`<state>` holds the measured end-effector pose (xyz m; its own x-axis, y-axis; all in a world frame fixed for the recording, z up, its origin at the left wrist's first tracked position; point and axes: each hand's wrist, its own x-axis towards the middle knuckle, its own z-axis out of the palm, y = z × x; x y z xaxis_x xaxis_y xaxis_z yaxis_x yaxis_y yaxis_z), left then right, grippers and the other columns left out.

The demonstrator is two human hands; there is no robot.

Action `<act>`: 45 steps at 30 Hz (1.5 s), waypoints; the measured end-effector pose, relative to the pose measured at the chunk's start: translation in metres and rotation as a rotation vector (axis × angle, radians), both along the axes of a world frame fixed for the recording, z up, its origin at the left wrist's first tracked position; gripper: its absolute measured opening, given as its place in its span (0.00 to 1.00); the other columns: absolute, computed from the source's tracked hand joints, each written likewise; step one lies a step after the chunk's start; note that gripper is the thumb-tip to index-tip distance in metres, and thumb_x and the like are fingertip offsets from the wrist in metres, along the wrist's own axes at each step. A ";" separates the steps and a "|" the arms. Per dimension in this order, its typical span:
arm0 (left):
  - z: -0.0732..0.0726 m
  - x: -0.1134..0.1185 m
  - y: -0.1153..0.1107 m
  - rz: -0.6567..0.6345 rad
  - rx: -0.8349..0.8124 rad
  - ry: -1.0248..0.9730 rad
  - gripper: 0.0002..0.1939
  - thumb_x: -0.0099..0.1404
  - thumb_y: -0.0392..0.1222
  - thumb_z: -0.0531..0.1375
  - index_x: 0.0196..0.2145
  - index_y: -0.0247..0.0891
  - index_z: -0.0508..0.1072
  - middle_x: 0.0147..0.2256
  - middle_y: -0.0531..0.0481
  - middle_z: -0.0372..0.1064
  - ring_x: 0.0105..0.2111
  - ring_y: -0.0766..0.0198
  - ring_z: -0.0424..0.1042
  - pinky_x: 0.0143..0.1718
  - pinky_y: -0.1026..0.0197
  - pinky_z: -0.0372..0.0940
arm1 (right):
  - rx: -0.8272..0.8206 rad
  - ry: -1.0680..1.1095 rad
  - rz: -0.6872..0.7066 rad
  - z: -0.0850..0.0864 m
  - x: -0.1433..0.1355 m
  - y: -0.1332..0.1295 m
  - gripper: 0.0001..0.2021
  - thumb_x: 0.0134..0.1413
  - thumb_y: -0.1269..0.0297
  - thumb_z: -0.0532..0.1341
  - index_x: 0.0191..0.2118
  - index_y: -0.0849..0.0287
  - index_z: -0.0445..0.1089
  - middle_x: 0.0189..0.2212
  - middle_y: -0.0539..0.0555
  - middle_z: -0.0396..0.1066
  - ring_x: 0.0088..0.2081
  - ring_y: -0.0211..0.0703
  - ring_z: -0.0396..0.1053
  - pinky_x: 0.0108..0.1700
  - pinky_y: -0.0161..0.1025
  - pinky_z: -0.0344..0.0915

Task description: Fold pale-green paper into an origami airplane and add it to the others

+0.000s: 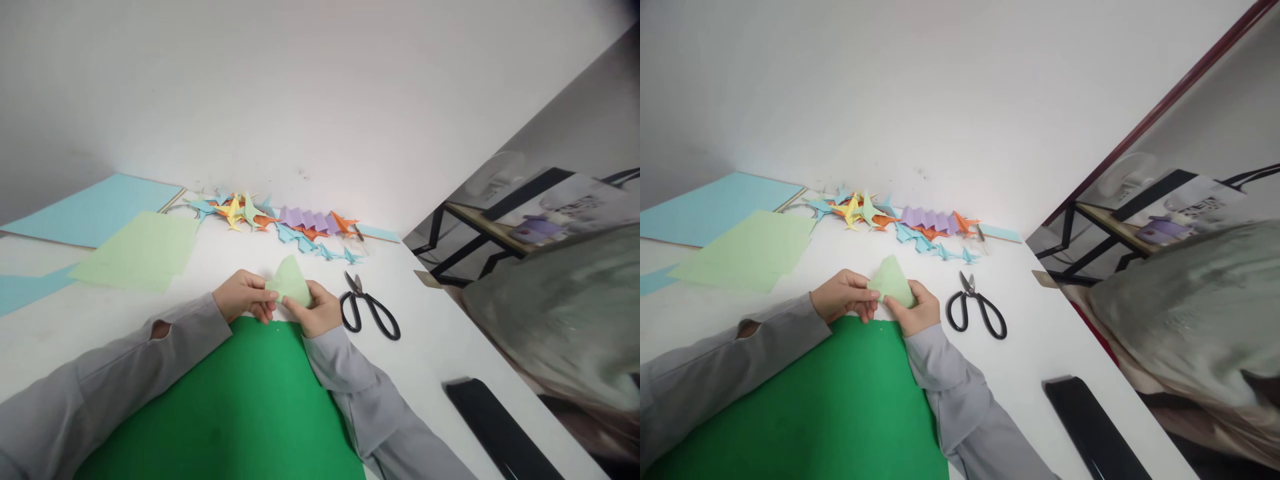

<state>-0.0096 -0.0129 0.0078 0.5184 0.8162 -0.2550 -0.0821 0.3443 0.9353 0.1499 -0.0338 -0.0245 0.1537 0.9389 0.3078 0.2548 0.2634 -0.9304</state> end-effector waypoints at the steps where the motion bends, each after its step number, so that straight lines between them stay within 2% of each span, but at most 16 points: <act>1: 0.000 0.000 0.000 -0.015 -0.002 0.015 0.17 0.41 0.46 0.68 0.17 0.26 0.71 0.15 0.45 0.68 0.16 0.66 0.68 0.19 0.64 0.65 | 0.010 -0.021 0.006 -0.001 0.001 0.000 0.16 0.33 0.57 0.66 0.30 0.62 0.71 0.23 0.51 0.70 0.24 0.39 0.65 0.27 0.36 0.62; 5: 0.000 0.001 0.000 -0.027 -0.022 0.041 0.16 0.41 0.45 0.68 0.17 0.26 0.71 0.15 0.44 0.69 0.16 0.65 0.69 0.19 0.64 0.66 | 0.026 -0.075 0.019 -0.003 0.004 0.002 0.17 0.32 0.58 0.65 0.33 0.62 0.71 0.26 0.52 0.71 0.28 0.42 0.66 0.30 0.37 0.63; 13: 0.006 0.000 -0.001 -0.049 -0.079 0.010 0.17 0.41 0.45 0.68 0.18 0.26 0.71 0.17 0.44 0.70 0.17 0.63 0.70 0.18 0.65 0.65 | 0.009 -0.134 0.031 0.001 0.004 -0.001 0.17 0.33 0.57 0.65 0.33 0.61 0.71 0.24 0.51 0.71 0.25 0.39 0.64 0.28 0.35 0.61; 20: 0.003 0.000 -0.001 -0.010 -0.046 0.021 0.15 0.42 0.43 0.68 0.19 0.27 0.72 0.18 0.45 0.71 0.17 0.65 0.71 0.20 0.66 0.66 | 0.038 -0.196 -0.008 0.001 0.005 -0.002 0.16 0.35 0.56 0.64 0.33 0.60 0.71 0.23 0.50 0.70 0.23 0.38 0.62 0.26 0.35 0.60; 25: 0.004 0.002 -0.002 0.013 -0.047 0.024 0.17 0.39 0.45 0.69 0.18 0.27 0.72 0.17 0.45 0.71 0.16 0.66 0.70 0.18 0.67 0.65 | 0.019 0.001 0.044 0.001 0.001 -0.001 0.16 0.31 0.59 0.67 0.32 0.60 0.70 0.24 0.50 0.70 0.25 0.39 0.64 0.28 0.36 0.63; 29: 0.004 0.002 -0.002 0.027 -0.050 0.021 0.16 0.40 0.44 0.69 0.18 0.26 0.72 0.16 0.45 0.70 0.16 0.66 0.70 0.18 0.67 0.65 | -0.154 0.281 0.149 0.010 -0.001 -0.003 0.15 0.28 0.62 0.69 0.28 0.60 0.69 0.16 0.47 0.68 0.17 0.35 0.62 0.19 0.33 0.61; 33: 0.002 0.001 -0.002 0.025 -0.047 0.002 0.17 0.38 0.45 0.70 0.20 0.27 0.73 0.17 0.46 0.71 0.17 0.66 0.70 0.19 0.68 0.66 | -0.230 0.468 0.198 0.016 0.001 -0.002 0.12 0.27 0.65 0.70 0.24 0.61 0.70 0.15 0.48 0.71 0.16 0.34 0.65 0.19 0.32 0.63; 36: 0.000 0.001 -0.001 0.038 -0.040 -0.010 0.18 0.37 0.46 0.70 0.20 0.27 0.73 0.18 0.46 0.71 0.18 0.65 0.71 0.19 0.67 0.66 | -0.232 0.510 0.184 0.017 0.001 -0.001 0.11 0.27 0.65 0.70 0.22 0.61 0.70 0.15 0.48 0.71 0.16 0.36 0.67 0.19 0.32 0.65; 45: 0.000 0.000 -0.001 0.027 -0.020 -0.003 0.16 0.40 0.45 0.69 0.20 0.28 0.73 0.19 0.46 0.71 0.18 0.65 0.71 0.19 0.66 0.65 | -0.238 0.425 0.170 0.017 -0.003 -0.003 0.12 0.29 0.61 0.69 0.20 0.62 0.70 0.13 0.49 0.70 0.15 0.35 0.66 0.18 0.32 0.65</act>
<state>-0.0095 -0.0134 0.0078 0.4972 0.8245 -0.2701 -0.0942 0.3608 0.9279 0.1473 -0.0368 -0.0078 0.0581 0.9980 0.0260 -0.1873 0.0365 -0.9816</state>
